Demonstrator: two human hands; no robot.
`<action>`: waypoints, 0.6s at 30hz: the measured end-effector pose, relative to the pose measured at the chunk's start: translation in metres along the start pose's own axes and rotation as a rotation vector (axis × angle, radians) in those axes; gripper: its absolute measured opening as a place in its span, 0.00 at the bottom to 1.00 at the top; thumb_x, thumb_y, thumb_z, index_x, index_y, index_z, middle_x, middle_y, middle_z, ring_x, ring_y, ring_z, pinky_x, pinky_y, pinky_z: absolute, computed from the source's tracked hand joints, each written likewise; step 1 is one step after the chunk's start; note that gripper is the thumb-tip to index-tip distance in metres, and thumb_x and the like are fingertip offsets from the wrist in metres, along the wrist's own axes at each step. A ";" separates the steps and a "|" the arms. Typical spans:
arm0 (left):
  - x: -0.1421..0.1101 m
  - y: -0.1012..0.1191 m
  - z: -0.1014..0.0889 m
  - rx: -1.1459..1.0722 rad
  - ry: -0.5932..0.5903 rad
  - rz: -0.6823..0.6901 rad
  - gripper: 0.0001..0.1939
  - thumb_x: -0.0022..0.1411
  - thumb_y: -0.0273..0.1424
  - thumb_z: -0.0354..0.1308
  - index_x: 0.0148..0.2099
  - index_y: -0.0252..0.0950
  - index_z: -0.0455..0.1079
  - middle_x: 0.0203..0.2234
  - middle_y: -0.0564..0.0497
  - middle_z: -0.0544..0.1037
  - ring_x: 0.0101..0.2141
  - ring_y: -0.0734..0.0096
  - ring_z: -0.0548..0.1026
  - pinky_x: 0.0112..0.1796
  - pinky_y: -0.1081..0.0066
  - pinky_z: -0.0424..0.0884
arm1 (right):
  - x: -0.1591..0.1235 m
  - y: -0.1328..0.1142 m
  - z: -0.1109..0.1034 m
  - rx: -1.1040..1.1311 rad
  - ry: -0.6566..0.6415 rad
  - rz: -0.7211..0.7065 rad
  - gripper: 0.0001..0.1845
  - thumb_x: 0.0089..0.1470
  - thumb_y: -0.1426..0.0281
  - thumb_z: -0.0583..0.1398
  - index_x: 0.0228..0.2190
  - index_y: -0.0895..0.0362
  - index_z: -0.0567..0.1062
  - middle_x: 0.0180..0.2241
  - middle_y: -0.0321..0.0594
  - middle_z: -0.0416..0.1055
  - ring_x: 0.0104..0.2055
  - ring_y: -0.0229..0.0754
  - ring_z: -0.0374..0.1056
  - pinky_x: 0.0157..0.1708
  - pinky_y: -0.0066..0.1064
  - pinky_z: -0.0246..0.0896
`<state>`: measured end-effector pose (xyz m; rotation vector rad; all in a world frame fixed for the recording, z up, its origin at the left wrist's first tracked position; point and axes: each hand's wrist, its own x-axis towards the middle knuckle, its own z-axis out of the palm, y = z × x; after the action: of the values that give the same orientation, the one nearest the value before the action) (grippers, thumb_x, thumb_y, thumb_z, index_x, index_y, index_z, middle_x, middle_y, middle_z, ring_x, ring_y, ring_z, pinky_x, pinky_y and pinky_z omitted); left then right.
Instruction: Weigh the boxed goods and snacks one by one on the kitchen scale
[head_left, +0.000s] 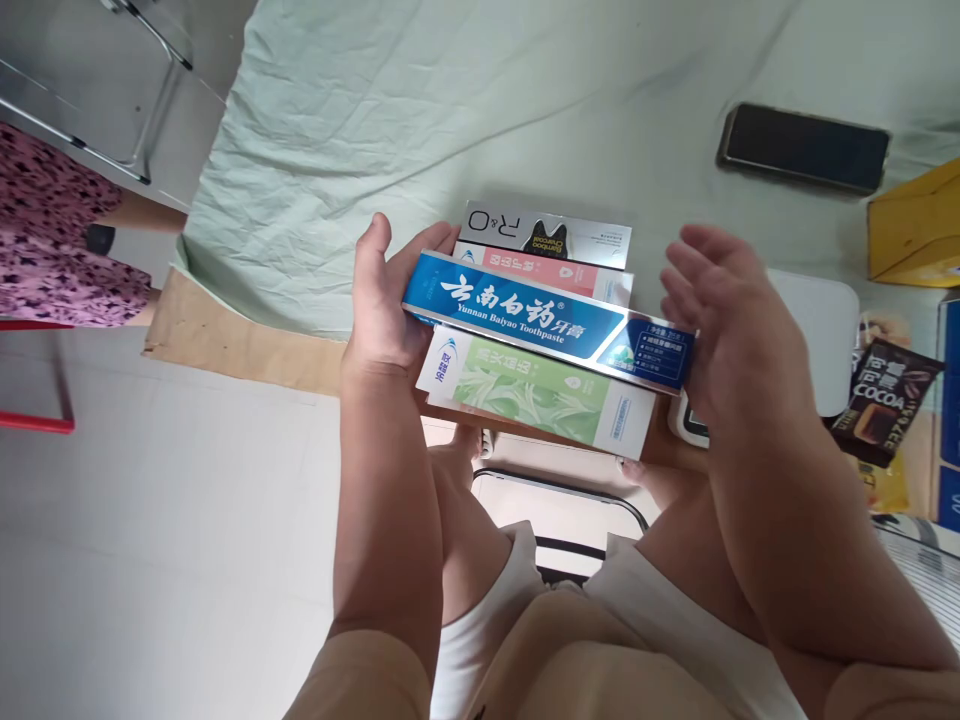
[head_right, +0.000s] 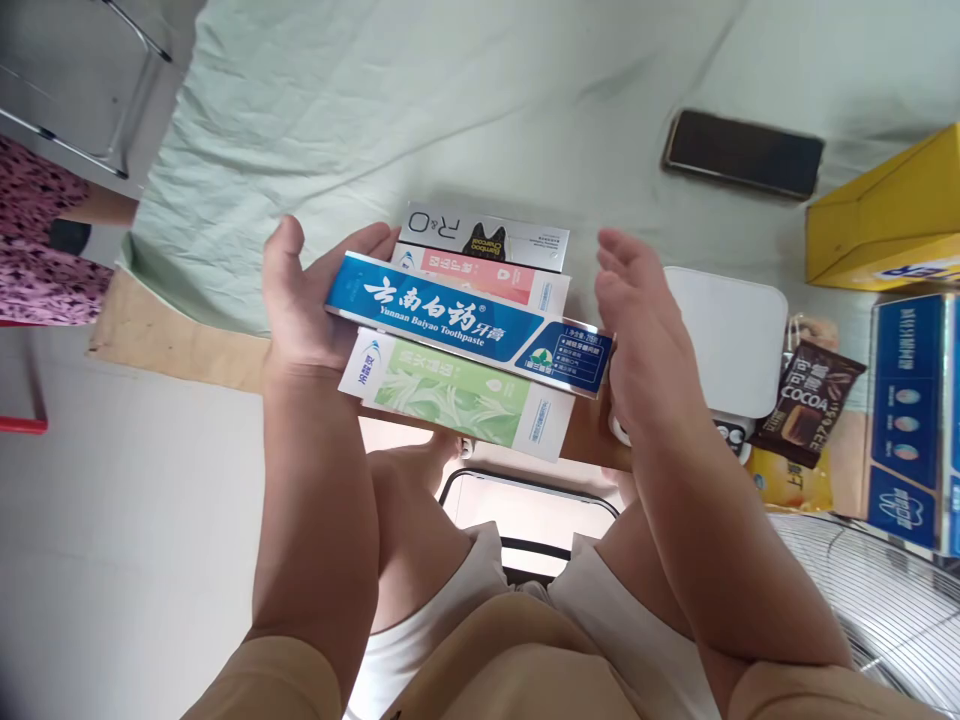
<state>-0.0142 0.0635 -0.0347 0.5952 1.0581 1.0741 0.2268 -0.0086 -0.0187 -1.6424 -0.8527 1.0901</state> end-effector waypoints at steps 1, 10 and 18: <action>0.001 0.000 -0.001 -0.002 -0.009 0.001 0.32 0.66 0.58 0.53 0.56 0.38 0.75 0.67 0.45 0.76 0.75 0.33 0.59 0.70 0.38 0.67 | -0.005 0.004 -0.002 -0.005 0.027 -0.065 0.27 0.62 0.65 0.57 0.61 0.44 0.71 0.71 0.37 0.65 0.77 0.44 0.58 0.80 0.48 0.44; 0.001 -0.002 0.003 -0.017 0.046 0.048 0.37 0.73 0.58 0.42 0.60 0.33 0.73 0.58 0.43 0.81 0.73 0.43 0.63 0.69 0.52 0.70 | -0.075 0.053 -0.009 -0.513 -0.024 -1.041 0.25 0.53 0.69 0.66 0.52 0.45 0.75 0.57 0.45 0.74 0.69 0.61 0.67 0.71 0.62 0.62; -0.001 -0.005 0.002 -0.017 0.071 0.004 0.37 0.69 0.61 0.48 0.66 0.42 0.70 0.64 0.49 0.77 0.74 0.37 0.62 0.67 0.45 0.71 | -0.075 0.092 0.000 -0.771 0.062 -1.042 0.26 0.54 0.71 0.69 0.53 0.44 0.72 0.67 0.48 0.67 0.78 0.68 0.53 0.72 0.72 0.50</action>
<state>-0.0107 0.0608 -0.0378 0.5489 1.1085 1.1139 0.2036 -0.1030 -0.0863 -1.4154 -1.9305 -0.0523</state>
